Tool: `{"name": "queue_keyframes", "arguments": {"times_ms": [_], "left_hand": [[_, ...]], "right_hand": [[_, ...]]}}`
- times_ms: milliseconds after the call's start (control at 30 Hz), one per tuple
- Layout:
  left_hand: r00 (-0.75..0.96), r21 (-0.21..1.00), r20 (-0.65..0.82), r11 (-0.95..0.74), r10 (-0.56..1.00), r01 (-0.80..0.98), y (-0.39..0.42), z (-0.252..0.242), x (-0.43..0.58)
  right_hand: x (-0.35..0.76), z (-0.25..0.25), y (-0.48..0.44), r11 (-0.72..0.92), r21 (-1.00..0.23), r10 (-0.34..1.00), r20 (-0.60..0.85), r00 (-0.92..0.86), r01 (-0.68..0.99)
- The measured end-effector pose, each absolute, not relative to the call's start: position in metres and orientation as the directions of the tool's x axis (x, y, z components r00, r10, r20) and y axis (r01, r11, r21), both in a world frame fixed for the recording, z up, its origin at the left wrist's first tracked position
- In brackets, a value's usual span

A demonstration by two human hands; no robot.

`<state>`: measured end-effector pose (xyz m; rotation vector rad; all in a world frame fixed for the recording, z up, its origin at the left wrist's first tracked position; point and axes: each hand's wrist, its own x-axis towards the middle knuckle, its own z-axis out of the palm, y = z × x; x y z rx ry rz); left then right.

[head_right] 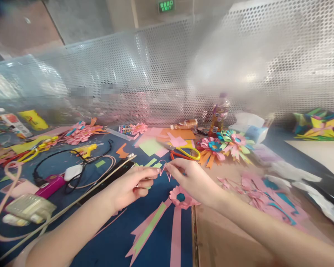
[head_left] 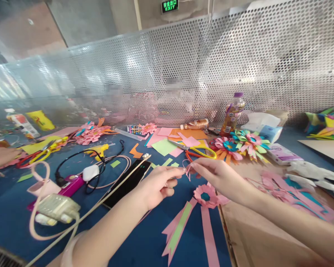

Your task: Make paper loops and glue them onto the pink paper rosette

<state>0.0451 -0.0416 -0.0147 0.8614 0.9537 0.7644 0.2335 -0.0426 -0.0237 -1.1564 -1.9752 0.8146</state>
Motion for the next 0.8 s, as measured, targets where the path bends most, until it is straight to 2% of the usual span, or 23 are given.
{"name": "queue_keyframes", "arguments": {"times_ms": [100, 200, 267, 300, 367, 533, 633, 700, 800], "left_hand": [[0.454, 0.776, -0.429, 0.576, 0.78, -0.256, -0.04, -0.014, 0.043], [0.505, 0.683, -0.484, 0.669, 0.715, -0.293, -0.04, -0.014, 0.041], [0.529, 0.647, -0.496, 0.699, 0.689, -0.303, -0.041, -0.015, 0.041], [0.542, 0.636, -0.494, 0.708, 0.68, -0.307, -0.041, -0.015, 0.041], [0.57, 0.62, -0.488, 0.722, 0.661, -0.307, -0.041, -0.016, 0.04], [0.572, 0.613, -0.502, 0.733, 0.649, -0.295, -0.041, -0.016, 0.041], [0.521, 0.675, -0.507, 0.692, 0.687, -0.256, -0.042, -0.014, 0.042], [0.451, 0.766, -0.477, 0.609, 0.754, -0.208, -0.042, -0.013, 0.042], [0.296, 0.925, -0.324, 0.367, 0.898, -0.101, -0.042, -0.01, 0.042]], "right_hand": [[0.237, -0.031, -0.04, 0.575, -0.637, 0.817, 0.471, -0.331, 0.513], [0.241, -0.041, -0.037, 0.789, -0.254, 0.529, 0.744, -0.408, 0.56], [0.244, -0.044, -0.037, 0.818, -0.02, 0.363, 0.793, -0.49, 0.575], [0.245, -0.045, -0.038, 0.812, 0.048, 0.323, 0.792, -0.517, 0.581], [0.246, -0.043, -0.039, 0.802, 0.097, 0.303, 0.784, -0.541, 0.589], [0.247, -0.041, -0.041, 0.823, 0.062, 0.32, 0.771, -0.55, 0.565], [0.244, -0.04, -0.041, 0.841, -0.005, 0.352, 0.765, -0.539, 0.541], [0.24, -0.038, -0.042, 0.84, -0.154, 0.429, 0.774, -0.465, 0.52], [0.233, -0.029, -0.047, 0.717, -0.515, 0.679, 0.666, -0.308, 0.47]]}}
